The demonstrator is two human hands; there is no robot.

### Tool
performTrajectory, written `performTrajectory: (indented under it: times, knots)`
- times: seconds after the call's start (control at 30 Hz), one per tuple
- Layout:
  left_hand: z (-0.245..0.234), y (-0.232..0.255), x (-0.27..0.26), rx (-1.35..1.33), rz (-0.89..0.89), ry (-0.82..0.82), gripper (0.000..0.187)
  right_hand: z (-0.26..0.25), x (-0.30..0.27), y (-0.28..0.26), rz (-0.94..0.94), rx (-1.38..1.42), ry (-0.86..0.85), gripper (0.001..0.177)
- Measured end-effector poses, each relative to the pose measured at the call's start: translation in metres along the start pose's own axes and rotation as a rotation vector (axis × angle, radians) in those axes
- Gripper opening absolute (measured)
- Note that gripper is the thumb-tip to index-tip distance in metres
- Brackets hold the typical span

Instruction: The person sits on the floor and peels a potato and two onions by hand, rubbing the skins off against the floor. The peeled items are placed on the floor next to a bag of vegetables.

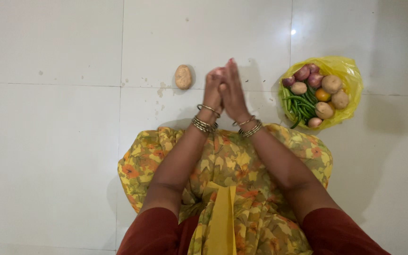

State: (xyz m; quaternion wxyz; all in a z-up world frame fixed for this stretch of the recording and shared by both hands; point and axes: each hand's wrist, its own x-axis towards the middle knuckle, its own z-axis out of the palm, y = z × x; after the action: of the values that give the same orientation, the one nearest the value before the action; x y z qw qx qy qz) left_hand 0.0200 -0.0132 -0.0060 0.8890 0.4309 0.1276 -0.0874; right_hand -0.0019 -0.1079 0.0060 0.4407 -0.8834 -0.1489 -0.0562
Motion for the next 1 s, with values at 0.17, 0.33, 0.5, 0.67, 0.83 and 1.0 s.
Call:
performTrajectory:
  times: [0.17, 0.33, 0.5, 0.67, 0.83, 1.0]
  knots:
    - [-0.014, 0.015, 0.006, 0.058, 0.004, 0.149, 0.041, 0.01, -0.011, -0.019, 0.01, 0.048, -0.14, 0.089]
    - [-0.004, -0.031, -0.005, 0.114, 0.043, -0.091, 0.041, -0.013, 0.007, 0.01, 0.158, 0.234, 0.065, 0.095]
    - [0.002, -0.048, -0.013, 0.262, -0.148, -0.321, 0.042, -0.05, 0.025, 0.047, 0.403, 0.716, 0.241, 0.093]
    - [0.006, -0.04, -0.011, 0.215, -0.127, -0.173, 0.045, -0.041, 0.02, 0.032, 0.361, 0.486, 0.235, 0.087]
    - [-0.014, -0.019, 0.011, 0.043, -0.011, 0.058, 0.04, -0.005, 0.002, -0.014, 0.087, 0.123, -0.056, 0.085]
    - [-0.022, 0.0, 0.016, -0.081, 0.043, 0.198, 0.035, 0.0, -0.011, -0.028, -0.034, 0.103, -0.149, 0.083]
